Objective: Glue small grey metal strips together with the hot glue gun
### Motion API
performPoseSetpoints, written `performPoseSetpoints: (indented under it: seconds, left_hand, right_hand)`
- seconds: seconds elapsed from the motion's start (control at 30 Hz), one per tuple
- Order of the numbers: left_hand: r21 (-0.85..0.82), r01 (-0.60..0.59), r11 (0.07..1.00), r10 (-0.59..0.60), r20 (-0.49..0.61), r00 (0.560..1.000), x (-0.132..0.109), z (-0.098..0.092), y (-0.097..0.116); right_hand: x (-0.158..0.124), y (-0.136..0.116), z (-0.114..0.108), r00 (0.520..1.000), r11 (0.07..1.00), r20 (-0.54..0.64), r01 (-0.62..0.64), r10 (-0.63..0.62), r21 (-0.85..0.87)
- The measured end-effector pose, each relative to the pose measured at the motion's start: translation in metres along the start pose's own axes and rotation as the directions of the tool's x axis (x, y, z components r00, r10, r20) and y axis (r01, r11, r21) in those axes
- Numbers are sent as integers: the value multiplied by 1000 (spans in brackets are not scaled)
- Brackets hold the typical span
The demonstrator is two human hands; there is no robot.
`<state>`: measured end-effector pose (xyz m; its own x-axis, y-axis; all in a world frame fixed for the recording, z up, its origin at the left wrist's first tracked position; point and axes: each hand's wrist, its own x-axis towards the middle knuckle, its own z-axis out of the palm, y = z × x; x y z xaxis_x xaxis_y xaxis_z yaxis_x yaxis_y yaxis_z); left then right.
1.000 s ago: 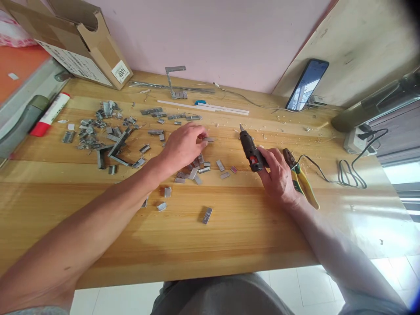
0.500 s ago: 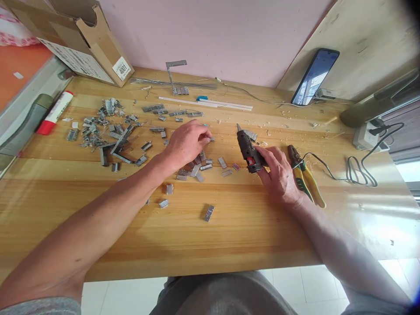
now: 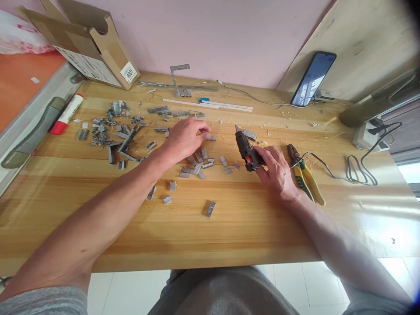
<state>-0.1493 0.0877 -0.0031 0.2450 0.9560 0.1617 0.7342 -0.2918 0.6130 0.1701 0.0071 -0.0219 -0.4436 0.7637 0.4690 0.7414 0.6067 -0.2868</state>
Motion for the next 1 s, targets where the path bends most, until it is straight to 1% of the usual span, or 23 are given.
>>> performPoseSetpoints:
  seconds: [0.13,0.3,0.4,0.5,0.6,0.67,0.83,0.93,1.0]
  left_hand:
    - [26,-21,999,20,32,999,-2,9,-2]
    - [43,-37,998,37,-6,999,-2,16,-4]
    - [35,-27,999,26,11,1000,1,13,-6]
    - [3,-13,1000,13,38,999,4,5,-7]
    - [-19,-8,1000,8,5,1000,5,-2,-8]
    - [0,-10,1000,10,4,1000,4,-2,-9]
    - [17,-28,999,28,56,998,0,6,-7]
    - [36,-38,999,36,51,998,0,6,-6]
    - [46,-33,998,32,27,999,1,3,-5]
  right_hand:
    - [0,-1,0,1000,1000,-3,7,-7,-4]
    - [0,-1,3,1000,1000,8,-9,9,-12]
    - [0,-1,5,1000,1000,-6,22,-22,-3]
    - [0,0,6,1000,1000,4,25,-25,1]
    - [-1,2,6,1000,1000,20,6,-6,0]
    - [-1,3,6,1000,1000,25,3,-3,-5]
    - [-1,3,5,999,999,20,35,-35,-21]
    - [-1,2,4,999,999,25,33,-33,-21]
    - [-1,2,5,999,1000,28,23,-23,-21]
